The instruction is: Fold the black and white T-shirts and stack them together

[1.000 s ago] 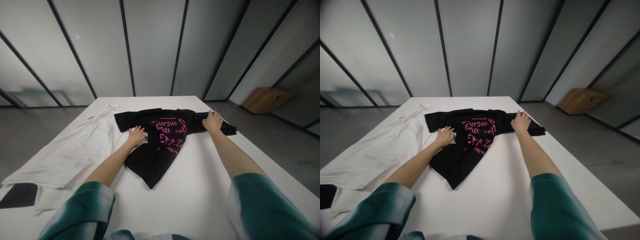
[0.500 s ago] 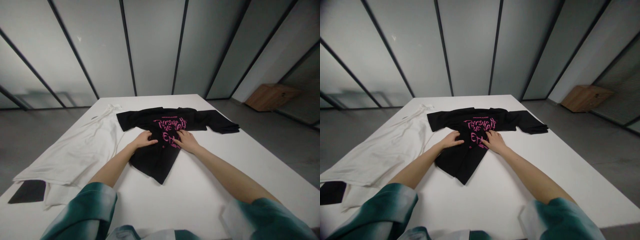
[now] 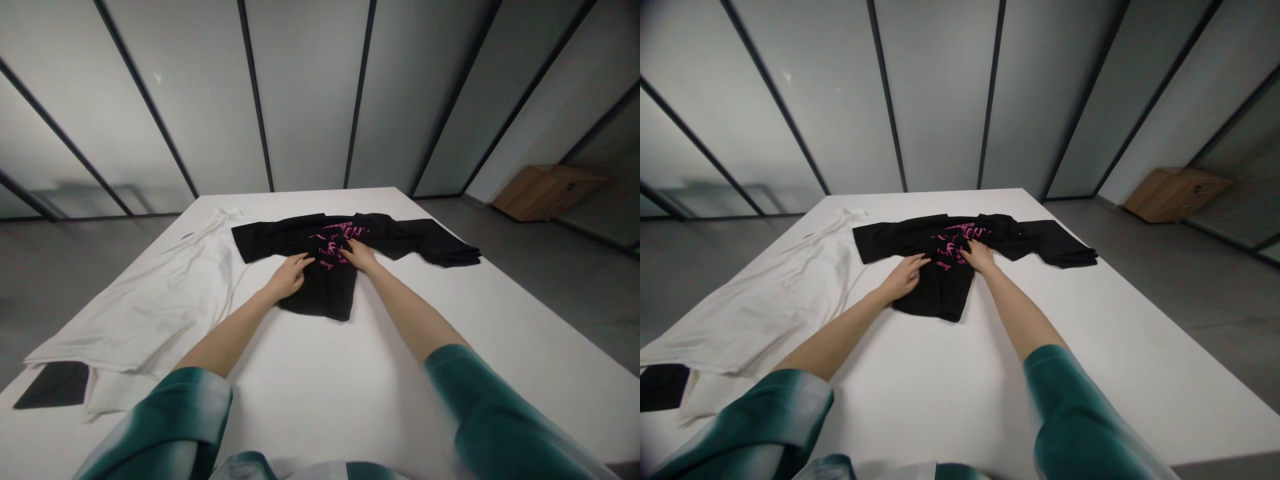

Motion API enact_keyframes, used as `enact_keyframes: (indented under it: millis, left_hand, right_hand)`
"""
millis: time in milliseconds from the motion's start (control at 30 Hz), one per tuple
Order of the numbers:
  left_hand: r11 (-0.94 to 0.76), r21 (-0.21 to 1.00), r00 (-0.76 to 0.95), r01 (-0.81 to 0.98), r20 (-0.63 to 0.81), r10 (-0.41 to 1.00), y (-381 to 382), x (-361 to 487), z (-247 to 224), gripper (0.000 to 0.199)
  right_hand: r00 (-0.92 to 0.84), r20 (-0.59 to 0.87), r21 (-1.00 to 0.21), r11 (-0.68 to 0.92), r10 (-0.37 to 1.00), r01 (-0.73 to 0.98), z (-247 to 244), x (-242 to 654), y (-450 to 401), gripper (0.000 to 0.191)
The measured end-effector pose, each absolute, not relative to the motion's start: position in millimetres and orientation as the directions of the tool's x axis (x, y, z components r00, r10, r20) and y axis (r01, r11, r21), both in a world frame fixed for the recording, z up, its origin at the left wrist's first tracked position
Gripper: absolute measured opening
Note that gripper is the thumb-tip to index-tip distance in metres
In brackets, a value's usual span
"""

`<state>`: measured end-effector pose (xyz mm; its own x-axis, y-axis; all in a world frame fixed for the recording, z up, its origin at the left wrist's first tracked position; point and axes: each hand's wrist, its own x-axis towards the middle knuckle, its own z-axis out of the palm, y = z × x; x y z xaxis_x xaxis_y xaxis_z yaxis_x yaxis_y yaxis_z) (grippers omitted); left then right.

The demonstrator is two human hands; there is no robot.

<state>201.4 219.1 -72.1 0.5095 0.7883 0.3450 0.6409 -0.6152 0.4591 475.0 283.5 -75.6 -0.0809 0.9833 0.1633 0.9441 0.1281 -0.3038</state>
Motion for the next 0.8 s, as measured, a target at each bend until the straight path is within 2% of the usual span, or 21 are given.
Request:
enact_keyframes:
  millis: [67,133,233,333,400,500,633,733,800]
  left_hand:
    - [-0.632,0.455,0.588,0.627,0.255,0.768,215,203,-69,0.042]
    - [-0.613,0.438,0.585,0.658,0.215,0.782,213,207,-67,0.037]
    - [-0.566,0.354,0.522,0.745,0.221,0.824,213,210,-65,0.047]
    - [-0.488,0.267,0.443,0.831,0.214,0.871,216,207,-64,0.036]
    - [-0.417,0.251,0.370,0.874,0.212,0.904,220,201,-63,0.029]
    - [-0.271,0.251,0.215,0.929,0.230,0.949,226,189,-64,0.026]
    - [-0.059,0.246,-0.007,0.968,0.257,0.966,233,174,-69,0.029]
    - [-0.037,0.261,-0.034,0.965,0.263,0.964,237,170,-72,0.029]
    - [-0.050,0.285,-0.026,0.957,0.259,0.965,237,169,-72,0.029]
  right_hand:
    - [-0.031,0.166,-0.349,0.088,0.986,0.933,-75,467,285,0.044]
    - [0.026,0.196,-0.401,0.055,0.980,0.914,-76,463,284,0.044]
    - [0.144,0.279,-0.498,0.015,0.949,0.867,-78,463,281,0.041]
    - [0.289,0.264,-0.579,-0.088,0.920,0.810,-79,472,281,0.033]
    - [0.279,0.204,-0.597,-0.106,0.938,0.795,-80,478,281,0.035]
    - [0.115,0.195,-0.537,0.008,0.974,0.844,-81,483,277,0.035]
    - [-0.064,0.281,-0.348,0.164,0.958,0.923,-80,479,263,0.018]
    - [-0.212,0.237,-0.199,0.261,0.948,0.945,-77,473,251,0.020]
    - [-0.311,0.217,-0.160,0.348,0.925,0.924,-75,468,245,0.027]
